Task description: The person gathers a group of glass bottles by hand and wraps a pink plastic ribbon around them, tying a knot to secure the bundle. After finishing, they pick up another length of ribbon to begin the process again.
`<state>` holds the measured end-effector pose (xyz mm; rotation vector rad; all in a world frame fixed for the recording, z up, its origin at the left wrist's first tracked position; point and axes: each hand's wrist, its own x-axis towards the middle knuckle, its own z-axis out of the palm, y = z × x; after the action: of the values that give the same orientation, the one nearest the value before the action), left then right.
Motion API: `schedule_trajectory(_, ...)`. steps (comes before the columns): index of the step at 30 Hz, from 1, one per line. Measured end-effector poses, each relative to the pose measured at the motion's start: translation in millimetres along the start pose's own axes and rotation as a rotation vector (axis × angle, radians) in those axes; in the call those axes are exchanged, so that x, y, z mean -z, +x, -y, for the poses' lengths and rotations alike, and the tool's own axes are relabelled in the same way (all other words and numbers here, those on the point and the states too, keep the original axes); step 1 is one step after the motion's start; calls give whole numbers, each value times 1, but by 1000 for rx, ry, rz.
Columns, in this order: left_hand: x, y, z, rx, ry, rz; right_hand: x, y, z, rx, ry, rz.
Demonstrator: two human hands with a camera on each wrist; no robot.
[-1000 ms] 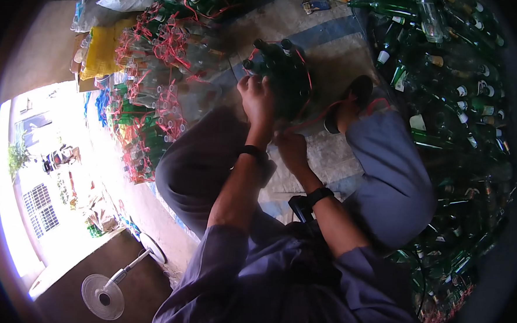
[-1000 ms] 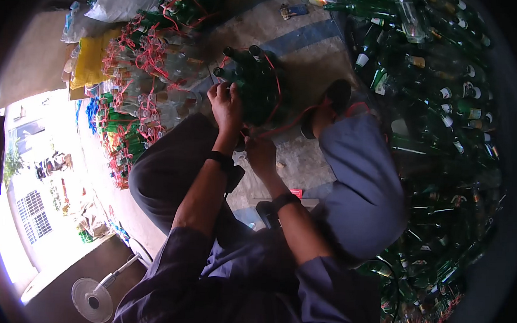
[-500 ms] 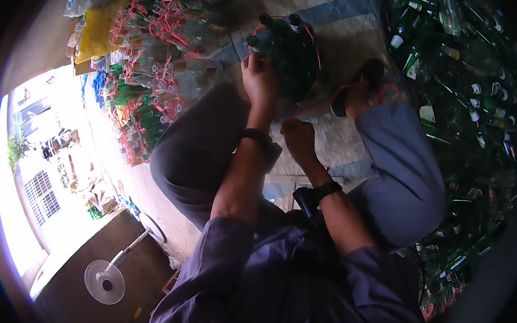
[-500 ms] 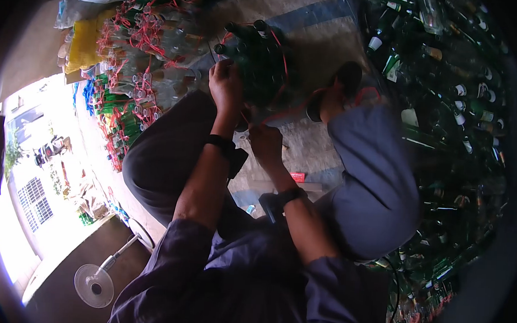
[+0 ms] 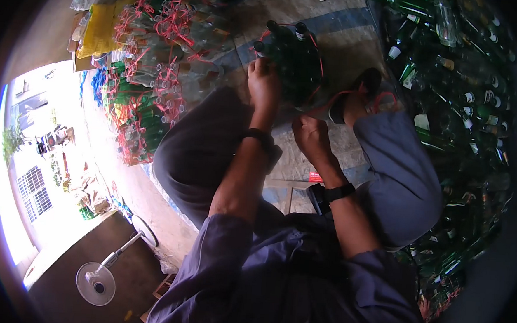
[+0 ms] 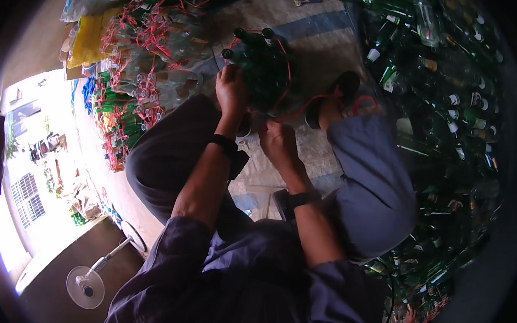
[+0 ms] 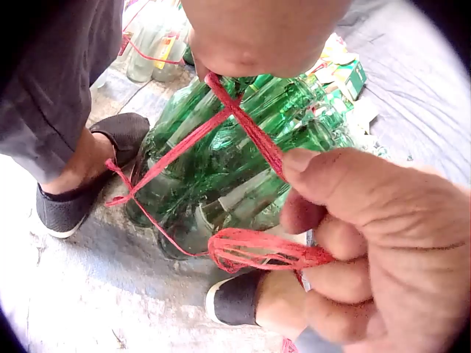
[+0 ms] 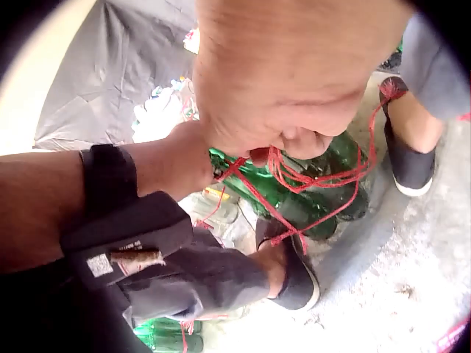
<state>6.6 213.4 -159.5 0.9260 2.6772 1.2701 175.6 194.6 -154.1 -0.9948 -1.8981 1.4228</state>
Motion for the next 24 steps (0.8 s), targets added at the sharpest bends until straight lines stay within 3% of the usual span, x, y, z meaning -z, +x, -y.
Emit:
schedule_trajectory(4, 1, 0, 1, -8, -5, -12, 15, 14, 11, -1, -166, 65)
schedule_trajectory(10, 2, 1, -2, 77, -58, 22, 30, 37, 28, 167, -340, 112)
schedule_trajectory(12, 3, 2, -3, 132, -92, 42, 34, 50, 34, 72, -429, 175)
schedule_trajectory(16, 2, 0, 0, 77, -52, 6, 34, 68, 32, 70, -453, 211)
schedule_trajectory(19, 1, 0, 2, 46, -25, 3, 32, 73, 19, 106, -454, 183)
schedule_trajectory(24, 3, 2, 2, 23, -51, -6, 31, 64, 5, -30, -427, 127)
